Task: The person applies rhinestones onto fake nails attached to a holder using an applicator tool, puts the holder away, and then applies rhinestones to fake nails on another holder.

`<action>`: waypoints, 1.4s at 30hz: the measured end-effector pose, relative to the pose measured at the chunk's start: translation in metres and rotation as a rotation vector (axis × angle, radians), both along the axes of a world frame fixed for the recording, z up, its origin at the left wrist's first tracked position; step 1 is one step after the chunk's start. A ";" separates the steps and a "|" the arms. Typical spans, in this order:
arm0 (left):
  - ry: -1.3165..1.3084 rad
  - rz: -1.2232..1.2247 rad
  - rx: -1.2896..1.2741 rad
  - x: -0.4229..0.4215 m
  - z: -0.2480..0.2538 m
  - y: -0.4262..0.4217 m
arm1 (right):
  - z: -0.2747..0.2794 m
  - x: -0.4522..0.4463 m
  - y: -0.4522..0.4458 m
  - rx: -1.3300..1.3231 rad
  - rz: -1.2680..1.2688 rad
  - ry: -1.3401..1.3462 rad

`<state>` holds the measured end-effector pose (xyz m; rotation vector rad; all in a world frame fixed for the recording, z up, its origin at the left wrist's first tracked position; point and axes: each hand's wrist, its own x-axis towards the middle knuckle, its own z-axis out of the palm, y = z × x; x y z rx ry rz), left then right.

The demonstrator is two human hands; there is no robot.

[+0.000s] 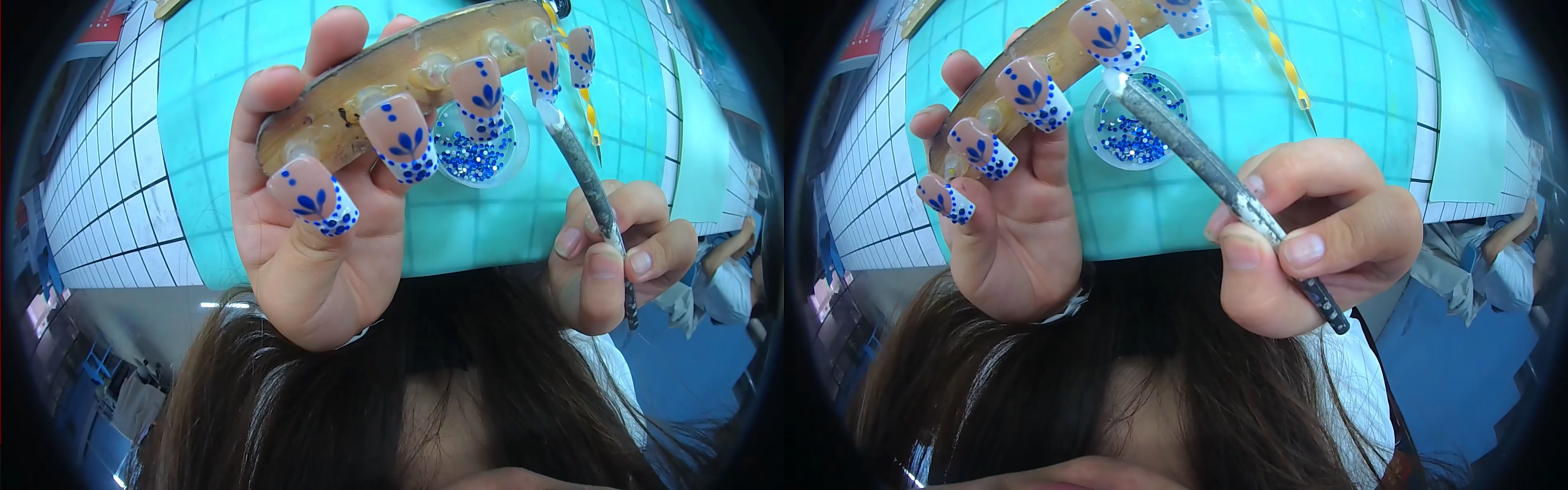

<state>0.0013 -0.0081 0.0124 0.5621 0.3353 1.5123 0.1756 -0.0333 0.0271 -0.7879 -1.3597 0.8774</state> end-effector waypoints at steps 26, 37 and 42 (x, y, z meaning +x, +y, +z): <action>0.027 -0.003 0.000 0.000 0.000 0.000 | 0.000 0.001 0.001 0.036 0.021 -0.007; -0.129 -0.058 0.086 0.004 -0.009 0.004 | 0.004 -0.002 0.000 -0.091 -0.021 0.038; -0.055 -0.009 -0.032 -0.001 0.000 0.001 | 0.005 -0.001 0.001 -0.065 0.012 0.070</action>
